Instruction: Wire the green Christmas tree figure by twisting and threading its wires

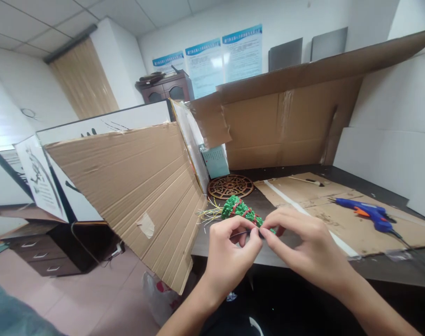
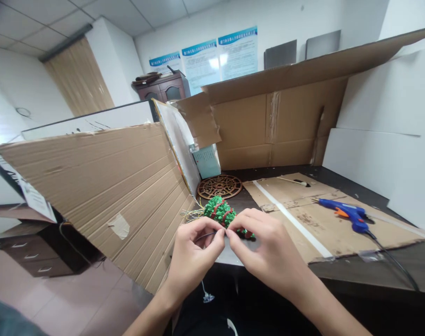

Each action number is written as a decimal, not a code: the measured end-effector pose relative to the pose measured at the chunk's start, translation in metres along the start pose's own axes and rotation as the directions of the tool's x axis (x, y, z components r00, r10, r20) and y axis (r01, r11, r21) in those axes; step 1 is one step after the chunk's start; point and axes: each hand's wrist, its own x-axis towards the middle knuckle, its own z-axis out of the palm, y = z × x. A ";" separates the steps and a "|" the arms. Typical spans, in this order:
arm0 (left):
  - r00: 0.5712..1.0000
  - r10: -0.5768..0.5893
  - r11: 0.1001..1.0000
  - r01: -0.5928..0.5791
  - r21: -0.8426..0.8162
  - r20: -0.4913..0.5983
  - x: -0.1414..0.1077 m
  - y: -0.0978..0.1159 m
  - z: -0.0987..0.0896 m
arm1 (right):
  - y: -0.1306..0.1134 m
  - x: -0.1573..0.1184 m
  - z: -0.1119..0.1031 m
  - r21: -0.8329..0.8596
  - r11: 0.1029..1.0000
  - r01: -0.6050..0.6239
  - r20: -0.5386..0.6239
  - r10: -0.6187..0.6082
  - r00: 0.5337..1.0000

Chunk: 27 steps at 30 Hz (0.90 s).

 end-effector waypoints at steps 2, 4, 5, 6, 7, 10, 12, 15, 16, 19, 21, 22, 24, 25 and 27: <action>1.000 0.007 1.000 -0.007 0.001 0.020 0.000 0.001 -0.002 | 0.001 0.002 -0.003 0.103 0.985 -0.135 0.069 0.129 0.989; 0.999 0.000 0.999 0.002 -0.035 0.050 0.001 0.003 -0.003 | 0.002 0.005 -0.005 0.210 0.937 -0.278 0.156 0.248 0.956; 0.998 -0.006 0.998 0.010 -0.064 0.063 0.002 0.004 -0.004 | 0.004 0.007 -0.007 0.266 0.898 -0.349 0.209 0.300 0.931; 0.997 -0.016 0.995 0.023 -0.094 0.077 0.003 0.005 -0.005 | 0.006 0.008 -0.007 0.326 0.850 -0.414 0.263 0.340 0.903; 0.996 -0.027 0.992 0.038 -0.122 0.088 0.003 0.006 -0.006 | 0.008 0.009 -0.008 0.385 0.793 -0.472 0.315 0.367 0.875; 0.991 -0.050 0.979 0.074 -0.191 0.128 0.005 0.009 -0.007 | 0.014 0.011 -0.008 0.526 0.636 -0.564 0.429 0.374 0.822; 0.987 -0.044 0.969 0.079 -0.234 0.152 0.005 0.009 -0.008 | 0.016 0.011 -0.006 0.592 0.560 -0.579 0.468 0.346 0.813; 0.988 -0.020 0.954 0.064 -0.291 0.152 0.006 0.007 -0.009 | 0.018 0.011 -0.001 0.667 0.449 -0.595 0.511 0.305 0.803; 0.989 -0.020 0.949 0.064 -0.308 0.146 0.006 0.006 -0.009 | 0.018 0.010 0.001 0.685 0.416 -0.598 0.519 0.299 0.801; 0.991 -0.050 0.929 0.092 -0.359 0.124 0.006 0.002 -0.007 | 0.017 0.010 0.008 0.727 0.373 -0.576 0.490 0.305 0.816; 0.992 -0.085 0.916 0.115 -0.385 0.094 0.007 -0.002 -0.006 | 0.015 0.009 0.012 0.747 0.430 -0.506 0.385 0.341 0.858; 0.992 -0.103 0.913 0.123 -0.389 0.073 0.007 -0.003 -0.005 | 0.014 0.009 0.014 0.738 0.494 -0.459 0.306 0.361 0.881; 0.991 -0.133 0.918 0.136 -0.372 0.033 0.008 -0.006 -0.004 | 0.012 0.008 0.016 0.652 0.668 -0.360 0.138 0.362 0.922; 0.990 -0.138 0.925 0.135 -0.356 0.016 0.008 -0.006 -0.004 | 0.011 0.007 0.017 0.583 0.749 -0.315 0.076 0.336 0.939; 0.992 -0.126 0.943 0.116 -0.312 -0.014 0.009 -0.006 -0.004 | 0.009 0.007 0.016 0.452 0.862 -0.230 0.015 0.251 0.968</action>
